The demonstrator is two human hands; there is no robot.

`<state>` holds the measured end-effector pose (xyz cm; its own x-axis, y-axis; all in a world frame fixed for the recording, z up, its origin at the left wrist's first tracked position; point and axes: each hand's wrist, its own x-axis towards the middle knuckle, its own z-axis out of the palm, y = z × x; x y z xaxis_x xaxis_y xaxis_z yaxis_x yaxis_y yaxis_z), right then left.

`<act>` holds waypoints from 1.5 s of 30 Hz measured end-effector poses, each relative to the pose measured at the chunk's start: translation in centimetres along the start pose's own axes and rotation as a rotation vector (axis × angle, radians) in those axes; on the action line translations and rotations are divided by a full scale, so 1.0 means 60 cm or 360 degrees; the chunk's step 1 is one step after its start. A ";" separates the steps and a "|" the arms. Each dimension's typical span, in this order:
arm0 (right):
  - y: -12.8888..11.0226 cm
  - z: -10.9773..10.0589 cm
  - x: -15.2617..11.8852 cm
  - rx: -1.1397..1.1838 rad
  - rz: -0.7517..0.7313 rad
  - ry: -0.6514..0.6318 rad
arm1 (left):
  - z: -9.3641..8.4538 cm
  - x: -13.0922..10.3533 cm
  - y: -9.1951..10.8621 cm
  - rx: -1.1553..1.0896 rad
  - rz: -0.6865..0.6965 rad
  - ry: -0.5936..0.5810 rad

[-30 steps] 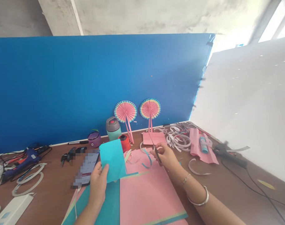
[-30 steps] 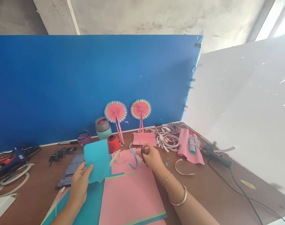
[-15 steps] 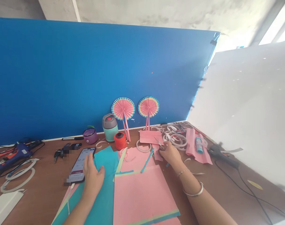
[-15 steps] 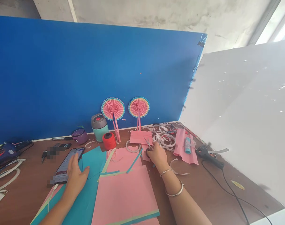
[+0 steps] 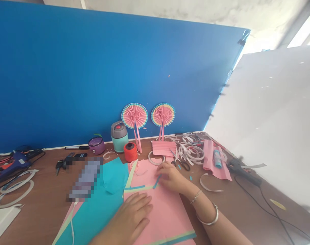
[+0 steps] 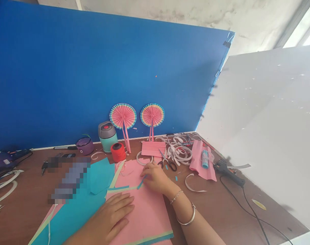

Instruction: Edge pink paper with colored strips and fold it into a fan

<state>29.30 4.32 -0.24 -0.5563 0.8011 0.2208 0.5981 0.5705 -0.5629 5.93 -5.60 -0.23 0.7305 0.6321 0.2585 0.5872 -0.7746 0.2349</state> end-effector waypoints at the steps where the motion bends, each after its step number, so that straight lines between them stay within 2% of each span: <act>1: -0.004 0.003 -0.001 -0.0035 0.0018 -0.0031 | -0.002 0.000 0.001 0.0021 0.0011 -0.0013; 6: -0.021 0.004 -0.003 -0.0177 0.0165 -0.0126 | -0.009 -0.001 0.007 0.0078 0.0003 0.0001; 13: -0.032 0.000 -0.004 -0.0119 0.0257 -0.0211 | -0.012 -0.001 0.014 -0.0006 -0.0071 0.0040; 16: -0.031 0.000 -0.004 -0.0114 0.0256 -0.0217 | -0.013 0.000 0.017 -0.0034 -0.0119 -0.0006; 20: -0.019 0.001 -0.004 -0.0061 0.0284 -0.0117 | -0.013 0.001 0.020 -0.0100 -0.0162 -0.0002; 26: 0.003 -0.003 -0.010 0.0055 0.0287 -0.0162 | -0.009 0.000 0.018 -0.0146 -0.0158 0.0013; 31: -0.007 -0.008 -0.010 -0.0037 0.0326 -0.0266 | -0.010 -0.002 0.019 -0.0163 -0.0199 -0.0011; 34: -0.011 -0.009 -0.006 -0.0010 0.0327 -0.0204 | -0.009 -0.005 0.018 -0.0126 -0.0218 -0.0026; 39: -0.005 -0.010 0.000 0.0302 0.0435 0.0065 | -0.007 -0.007 0.018 -0.0113 -0.0204 -0.0038; 42: -0.015 -0.008 0.000 0.0554 0.0448 0.0032 | -0.010 -0.004 0.021 -0.0125 -0.0210 -0.0032; 45: -0.036 0.001 -0.001 0.0636 0.0447 -0.0083 | -0.010 -0.001 0.021 -0.0151 -0.0228 -0.0032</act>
<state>28.00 3.01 0.90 -0.4398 0.8979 -0.0178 0.4665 0.2115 -0.8589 6.41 -6.59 0.62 0.6490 0.7347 0.1976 0.6511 -0.6707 0.3554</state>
